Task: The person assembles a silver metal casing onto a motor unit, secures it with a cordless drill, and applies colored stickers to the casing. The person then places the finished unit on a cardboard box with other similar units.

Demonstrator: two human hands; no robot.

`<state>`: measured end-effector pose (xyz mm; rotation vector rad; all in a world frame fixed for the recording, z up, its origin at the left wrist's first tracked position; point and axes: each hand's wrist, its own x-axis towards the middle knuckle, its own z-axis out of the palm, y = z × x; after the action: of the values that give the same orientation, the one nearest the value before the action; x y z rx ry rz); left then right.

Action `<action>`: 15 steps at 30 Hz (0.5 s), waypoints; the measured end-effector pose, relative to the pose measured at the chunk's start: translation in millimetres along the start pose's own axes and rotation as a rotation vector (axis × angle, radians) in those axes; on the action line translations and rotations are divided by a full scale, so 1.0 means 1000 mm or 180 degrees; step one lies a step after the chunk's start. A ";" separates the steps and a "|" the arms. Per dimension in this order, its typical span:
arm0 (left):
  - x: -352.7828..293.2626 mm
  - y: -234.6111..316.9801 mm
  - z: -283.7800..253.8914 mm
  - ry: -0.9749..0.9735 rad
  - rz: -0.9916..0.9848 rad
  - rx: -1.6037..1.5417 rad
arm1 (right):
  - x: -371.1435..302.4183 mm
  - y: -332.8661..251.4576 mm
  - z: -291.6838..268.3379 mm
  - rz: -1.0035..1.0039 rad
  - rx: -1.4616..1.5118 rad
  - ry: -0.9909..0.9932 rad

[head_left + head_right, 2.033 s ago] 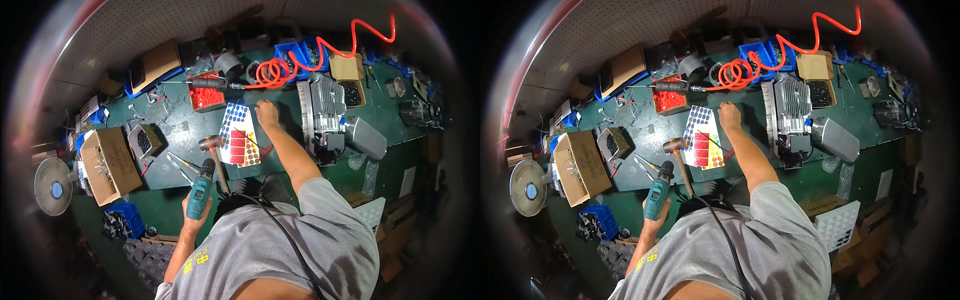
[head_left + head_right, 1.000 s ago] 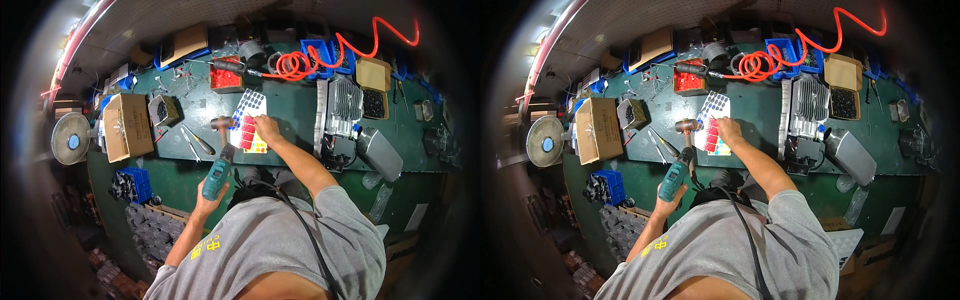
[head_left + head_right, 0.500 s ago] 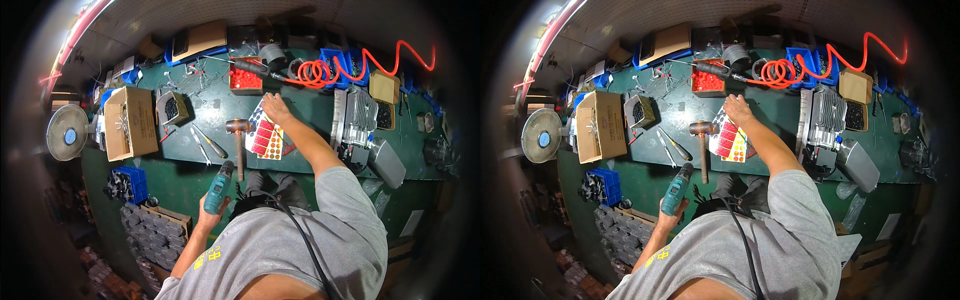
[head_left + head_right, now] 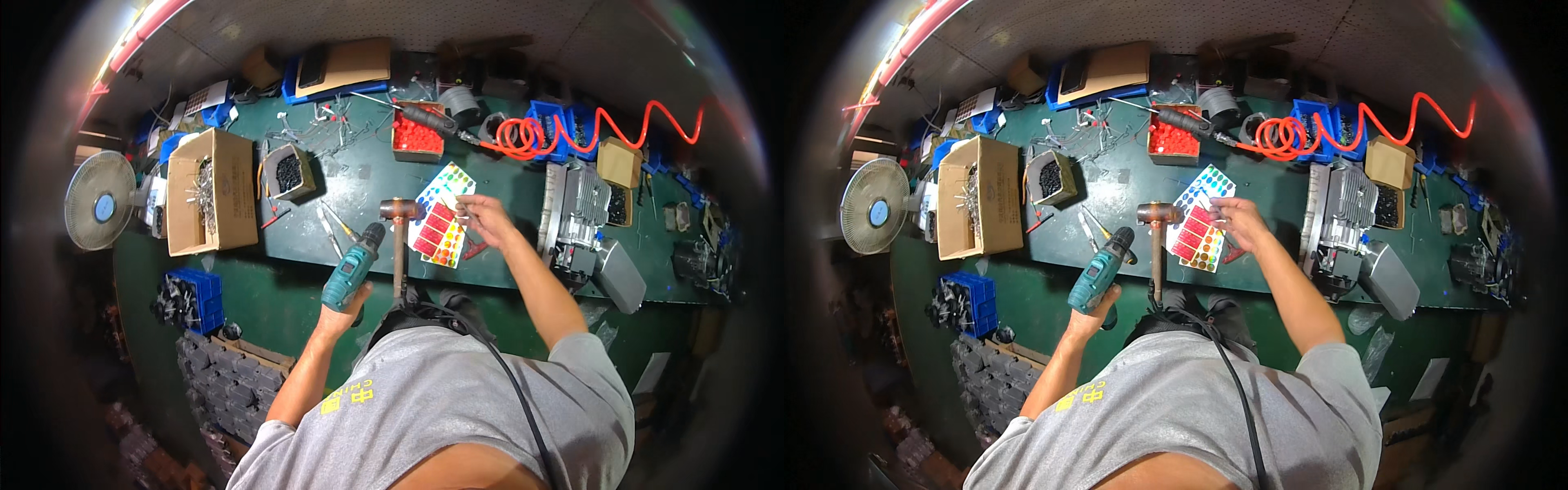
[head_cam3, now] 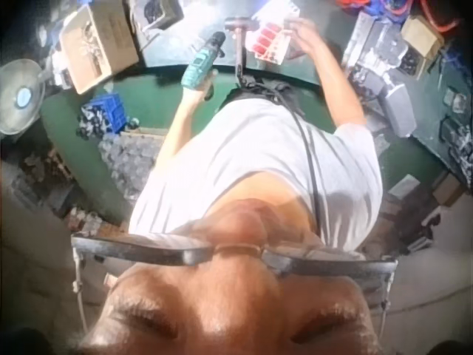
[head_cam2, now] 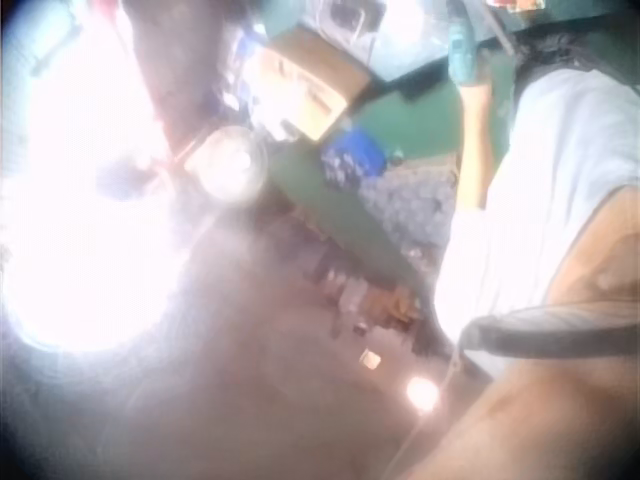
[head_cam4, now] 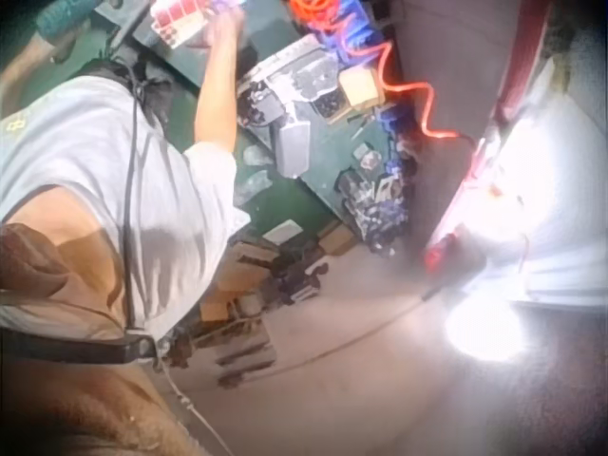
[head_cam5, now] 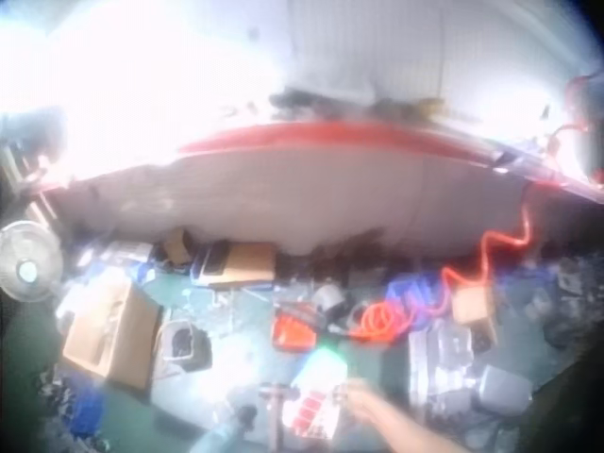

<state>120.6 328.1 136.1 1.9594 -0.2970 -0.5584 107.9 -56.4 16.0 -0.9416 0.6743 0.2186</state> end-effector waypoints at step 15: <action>0.047 0.008 0.018 -0.0432 0.0106 -0.0193 | -0.050 -0.036 0.082 -0.1846 0.0890 0.0831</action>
<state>152.6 289.9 124.5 1.8584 -0.3925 -0.6728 120.8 -6.2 104.3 -0.8635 0.6220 -0.5083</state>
